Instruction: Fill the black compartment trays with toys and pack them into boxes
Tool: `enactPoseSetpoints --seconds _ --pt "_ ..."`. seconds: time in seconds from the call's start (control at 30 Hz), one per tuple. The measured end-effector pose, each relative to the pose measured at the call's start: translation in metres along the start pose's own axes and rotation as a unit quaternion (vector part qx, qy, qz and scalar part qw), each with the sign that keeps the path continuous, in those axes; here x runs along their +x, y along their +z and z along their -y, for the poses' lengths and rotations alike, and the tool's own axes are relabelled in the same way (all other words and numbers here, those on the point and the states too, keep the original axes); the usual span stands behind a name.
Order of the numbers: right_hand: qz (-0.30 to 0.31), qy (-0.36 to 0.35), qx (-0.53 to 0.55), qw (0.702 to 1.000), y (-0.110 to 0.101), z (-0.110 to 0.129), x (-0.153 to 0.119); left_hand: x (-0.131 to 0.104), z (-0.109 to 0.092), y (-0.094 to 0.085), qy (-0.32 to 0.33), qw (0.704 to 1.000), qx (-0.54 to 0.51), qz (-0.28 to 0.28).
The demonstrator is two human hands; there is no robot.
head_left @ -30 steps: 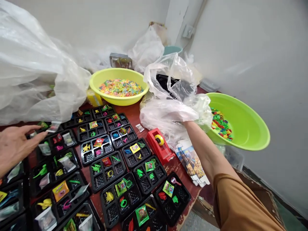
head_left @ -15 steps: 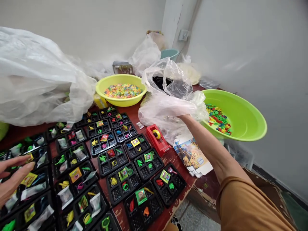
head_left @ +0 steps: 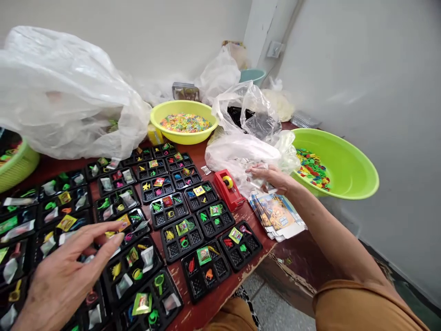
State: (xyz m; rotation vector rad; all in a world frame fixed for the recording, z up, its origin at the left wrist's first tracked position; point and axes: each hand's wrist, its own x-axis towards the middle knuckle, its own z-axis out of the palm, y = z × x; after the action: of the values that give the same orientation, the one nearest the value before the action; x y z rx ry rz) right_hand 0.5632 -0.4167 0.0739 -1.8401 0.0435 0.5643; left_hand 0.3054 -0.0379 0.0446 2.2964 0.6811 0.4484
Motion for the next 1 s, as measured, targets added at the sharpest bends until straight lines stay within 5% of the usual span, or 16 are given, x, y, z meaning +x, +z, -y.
enactPoseSetpoints --seconds 0.07,0.13,0.17,0.23,0.3,0.37,0.47,0.77,1.0 --pt "0.054 -0.050 0.032 0.997 0.022 -0.004 -0.024 -0.022 -0.035 0.014 -0.079 0.983 -0.151 0.065" --pt "0.089 -0.129 0.033 0.987 0.055 -0.007 -0.046 -0.042 -0.066 0.032 -0.148 0.921 -0.333 0.137" --pt "0.099 -0.180 0.026 0.978 0.074 -0.007 -0.056 -0.051 -0.078 0.042 -0.180 0.871 -0.423 0.173" --pt "0.117 -0.312 -0.013 0.943 0.114 -0.008 -0.071 -0.061 -0.093 0.060 -0.238 0.726 -0.596 0.248" --pt "0.132 -0.472 -0.075 0.868 0.152 -0.011 -0.080 -0.063 -0.097 0.071 -0.272 0.600 -0.702 0.271" --pt "0.133 -0.587 -0.144 0.785 0.184 -0.016 -0.085 -0.061 -0.092 0.073 -0.298 0.537 -0.750 0.244" --pt "0.126 -0.627 -0.212 0.739 0.216 -0.025 -0.088 -0.054 -0.080 0.068 -0.335 0.530 -0.752 0.203" --pt "0.125 -0.614 -0.226 0.746 0.253 -0.031 -0.092 -0.040 -0.040 0.055 -0.388 0.513 -0.762 0.077" --pt "0.151 -0.642 -0.132 0.740 0.270 -0.029 -0.079 -0.030 -0.033 0.055 -0.408 0.487 -0.771 0.030"
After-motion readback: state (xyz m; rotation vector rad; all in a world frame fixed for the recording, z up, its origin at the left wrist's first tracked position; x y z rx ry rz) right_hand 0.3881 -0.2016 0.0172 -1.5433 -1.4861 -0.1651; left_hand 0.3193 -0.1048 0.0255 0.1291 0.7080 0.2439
